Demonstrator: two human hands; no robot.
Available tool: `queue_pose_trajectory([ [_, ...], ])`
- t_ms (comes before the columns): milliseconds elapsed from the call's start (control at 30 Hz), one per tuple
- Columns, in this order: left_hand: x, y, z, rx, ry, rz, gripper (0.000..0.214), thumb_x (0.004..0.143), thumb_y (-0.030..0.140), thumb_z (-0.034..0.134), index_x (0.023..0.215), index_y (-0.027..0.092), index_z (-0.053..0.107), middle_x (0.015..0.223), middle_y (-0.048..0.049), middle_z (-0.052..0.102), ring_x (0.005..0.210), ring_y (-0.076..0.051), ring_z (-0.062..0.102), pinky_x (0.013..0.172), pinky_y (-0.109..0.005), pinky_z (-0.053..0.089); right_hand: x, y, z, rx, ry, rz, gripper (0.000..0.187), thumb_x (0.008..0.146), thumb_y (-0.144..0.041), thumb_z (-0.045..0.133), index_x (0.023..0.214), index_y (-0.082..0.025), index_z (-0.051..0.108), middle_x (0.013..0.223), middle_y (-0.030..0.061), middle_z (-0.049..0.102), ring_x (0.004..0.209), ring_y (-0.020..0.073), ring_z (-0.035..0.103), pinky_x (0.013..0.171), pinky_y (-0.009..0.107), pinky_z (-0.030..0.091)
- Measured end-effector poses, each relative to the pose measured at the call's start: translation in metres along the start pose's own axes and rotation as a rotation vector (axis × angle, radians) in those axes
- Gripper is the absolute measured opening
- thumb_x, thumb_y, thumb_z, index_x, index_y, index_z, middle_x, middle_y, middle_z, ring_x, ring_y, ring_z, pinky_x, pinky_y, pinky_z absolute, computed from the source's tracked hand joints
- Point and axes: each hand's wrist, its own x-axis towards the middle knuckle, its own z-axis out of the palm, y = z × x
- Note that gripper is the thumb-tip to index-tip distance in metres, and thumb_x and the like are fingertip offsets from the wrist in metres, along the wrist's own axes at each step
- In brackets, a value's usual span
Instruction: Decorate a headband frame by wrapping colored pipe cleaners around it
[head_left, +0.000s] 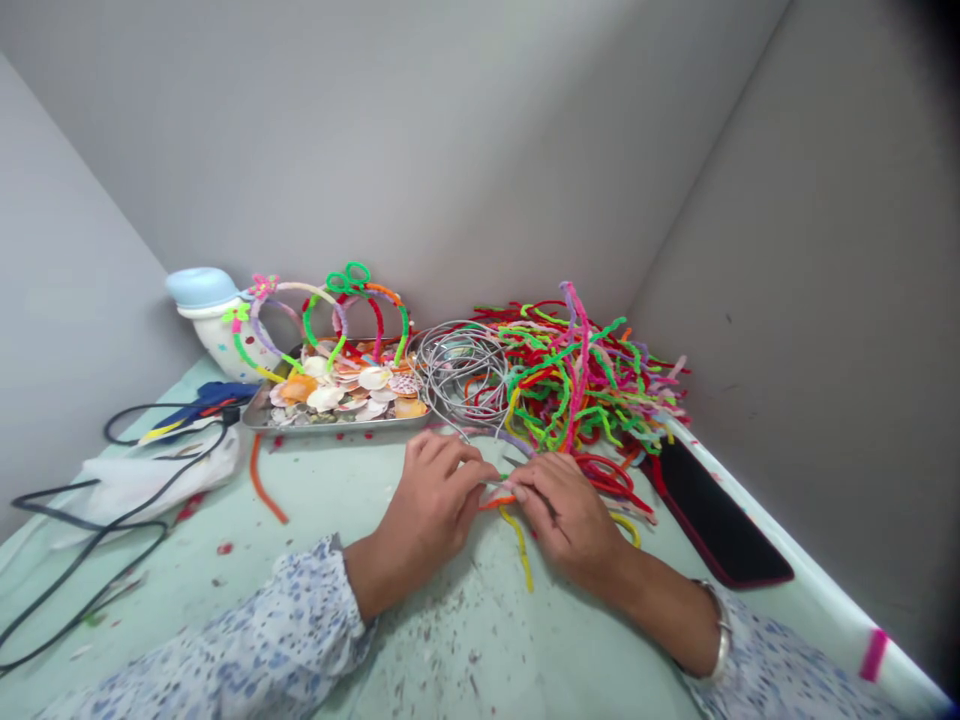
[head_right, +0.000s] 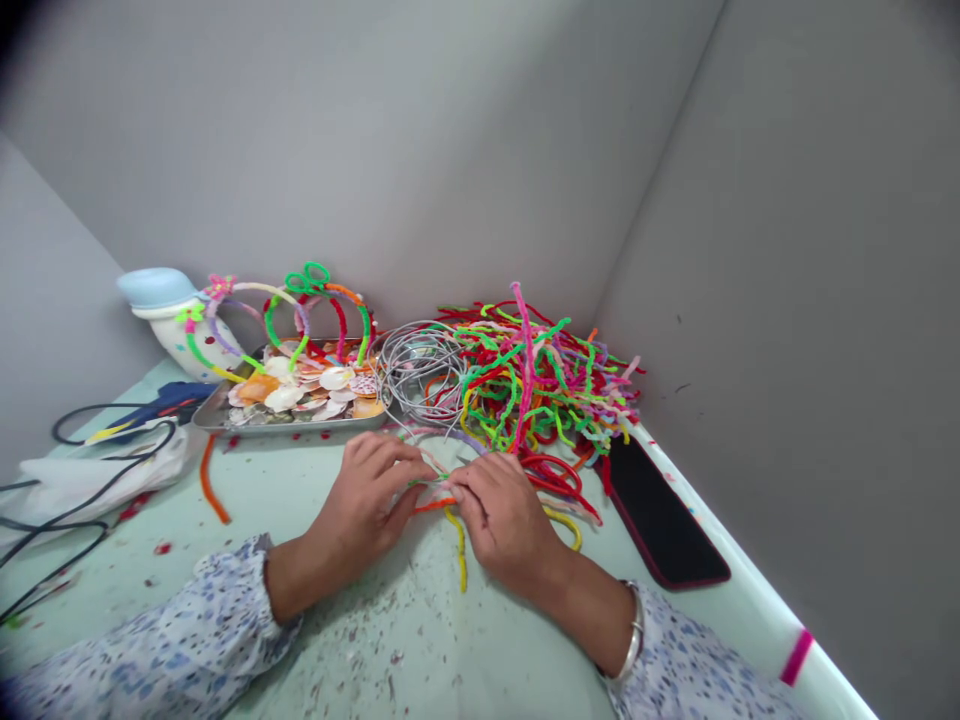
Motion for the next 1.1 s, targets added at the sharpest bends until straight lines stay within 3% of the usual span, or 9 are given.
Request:
queue_pose_trajectory([
  [267, 0.0019, 0.0002, -0.0007, 0.008, 0.024, 0.040, 0.008, 0.090, 0.022, 0.056, 0.089, 0.021, 0.064, 0.087, -0.0020, 0.067, 0.087, -0.018, 0.054, 0.085, -0.039, 0.034, -0.0018, -0.0009, -0.0008, 0.025, -0.043, -0.027, 0.013, 0.092, -0.018, 0.044, 0.090, -0.019, 0.057, 0.083, 0.0043, 0.061, 0.079, 0.0196, 0.051, 0.076, 0.036, 0.036],
  [1100, 0.0029, 0.0016, -0.0028, -0.128, -0.035, -0.034, 0.010, 0.089, 0.026, 0.059, 0.087, 0.022, 0.068, 0.082, -0.0009, 0.068, 0.083, -0.017, 0.056, 0.086, -0.038, 0.033, -0.0003, -0.0016, -0.0004, 0.002, -0.017, -0.050, 0.015, 0.092, -0.017, 0.043, 0.089, -0.019, 0.057, 0.082, 0.0050, 0.063, 0.078, 0.0203, 0.053, 0.076, 0.036, 0.038],
])
